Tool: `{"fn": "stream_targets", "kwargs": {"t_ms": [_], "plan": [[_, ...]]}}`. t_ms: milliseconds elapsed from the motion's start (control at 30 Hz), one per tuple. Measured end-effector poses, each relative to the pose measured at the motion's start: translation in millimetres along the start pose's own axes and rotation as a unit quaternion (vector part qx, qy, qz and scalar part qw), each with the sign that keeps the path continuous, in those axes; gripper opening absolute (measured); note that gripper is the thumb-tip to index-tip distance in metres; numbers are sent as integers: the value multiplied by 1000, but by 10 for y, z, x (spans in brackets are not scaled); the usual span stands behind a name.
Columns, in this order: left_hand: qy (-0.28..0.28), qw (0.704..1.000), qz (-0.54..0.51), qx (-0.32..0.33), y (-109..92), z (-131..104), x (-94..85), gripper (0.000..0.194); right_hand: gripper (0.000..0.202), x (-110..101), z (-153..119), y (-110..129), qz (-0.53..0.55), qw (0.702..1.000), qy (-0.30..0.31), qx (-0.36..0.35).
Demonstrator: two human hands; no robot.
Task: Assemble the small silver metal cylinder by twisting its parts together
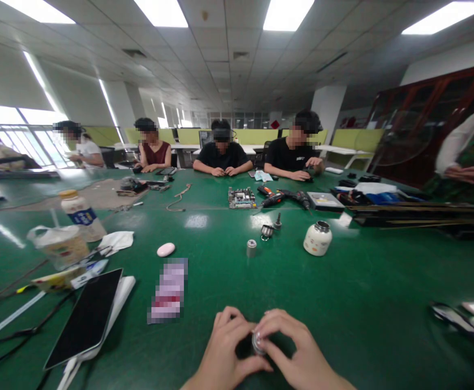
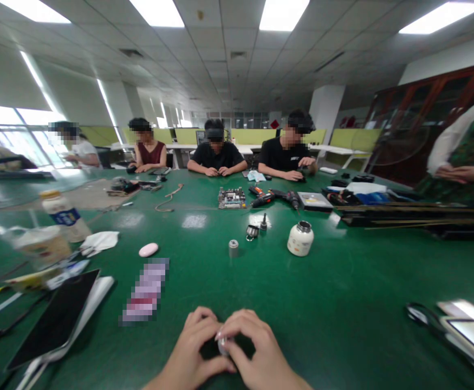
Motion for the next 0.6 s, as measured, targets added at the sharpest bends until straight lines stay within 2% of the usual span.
{"fn": "stream_targets", "kwargs": {"t_ms": [300,600], "plan": [[-3,1000,-11,-5,-16,-5,-22,23,12,27,-5,-6,7,1000,6,29],[-16,1000,-10,3,-6,-12,-31,26,15,-18,1,30,0,1000,-12,-25]]}}
Point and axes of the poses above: each hand's wrist, its own z-axis towards the middle knuckle, its own x-axis out of the palm, y = z × x, the point moved 6 cm from there along z, towards the middle knuckle, and after that the axes turned 3 degrees about -x, right-handed, at the moved point
